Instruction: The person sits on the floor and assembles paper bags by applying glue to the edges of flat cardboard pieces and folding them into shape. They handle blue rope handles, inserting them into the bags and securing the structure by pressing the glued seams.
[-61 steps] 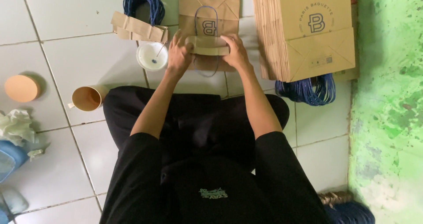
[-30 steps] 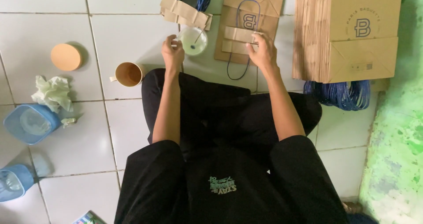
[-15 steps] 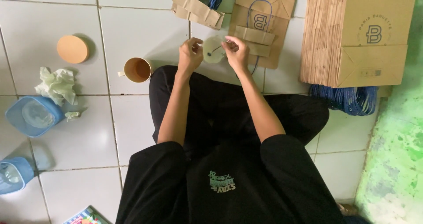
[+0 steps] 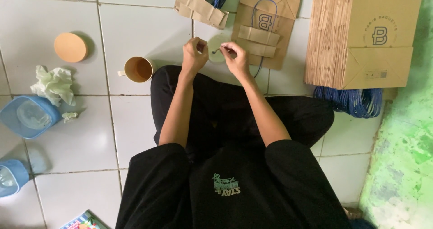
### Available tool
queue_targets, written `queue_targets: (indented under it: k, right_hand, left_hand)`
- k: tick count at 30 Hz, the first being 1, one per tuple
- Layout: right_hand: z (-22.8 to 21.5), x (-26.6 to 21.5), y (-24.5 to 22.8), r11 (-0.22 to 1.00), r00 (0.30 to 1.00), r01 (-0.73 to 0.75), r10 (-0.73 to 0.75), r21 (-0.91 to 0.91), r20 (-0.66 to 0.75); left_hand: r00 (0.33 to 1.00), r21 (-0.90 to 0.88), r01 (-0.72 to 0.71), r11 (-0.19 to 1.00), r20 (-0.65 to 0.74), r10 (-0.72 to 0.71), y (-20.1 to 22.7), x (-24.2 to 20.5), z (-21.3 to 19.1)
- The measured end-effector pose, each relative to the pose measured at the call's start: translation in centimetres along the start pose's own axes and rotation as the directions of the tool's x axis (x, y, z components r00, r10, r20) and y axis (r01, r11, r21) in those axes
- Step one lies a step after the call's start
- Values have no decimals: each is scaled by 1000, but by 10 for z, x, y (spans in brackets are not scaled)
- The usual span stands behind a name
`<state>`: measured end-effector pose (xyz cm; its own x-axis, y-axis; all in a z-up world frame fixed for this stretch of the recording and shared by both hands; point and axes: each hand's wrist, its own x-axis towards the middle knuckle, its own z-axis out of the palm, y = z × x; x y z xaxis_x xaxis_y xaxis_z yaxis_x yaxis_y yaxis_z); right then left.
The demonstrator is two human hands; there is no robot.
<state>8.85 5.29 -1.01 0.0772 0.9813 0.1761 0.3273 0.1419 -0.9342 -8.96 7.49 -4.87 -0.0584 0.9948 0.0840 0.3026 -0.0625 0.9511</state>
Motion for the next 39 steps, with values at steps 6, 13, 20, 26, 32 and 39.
queue_targets:
  k: [6,13,20,26,32,39]
  right_hand:
    - [-22,15,-20,981,990,-98,113,170,-84]
    - [-27,13,-10,950,970,-209,232,232,-77]
    - [-47,11,-14,760,836,-460,545,458,-66]
    - [-100,29,-27,708,793,-460,599,537,-111]
    - [-153,42,-39,857,862,-331,445,394,-244]
    - [-151,41,53,966,896,-202,248,159,-368]
  left_hand:
    - [1000,10,-18,1000,-12,19,4,0,-2]
    - [999,21,13,1000,-47,-12,9,-3,-5]
    - [988,86,81,993,-140,-68,-16,-10,-1]
    - [975,434,-102,895,-137,177,54,-16,6]
    - [866,238,-451,860,349,357,79,-26,82]
    - [874,523,-402,751,463,145,50,-14,148]
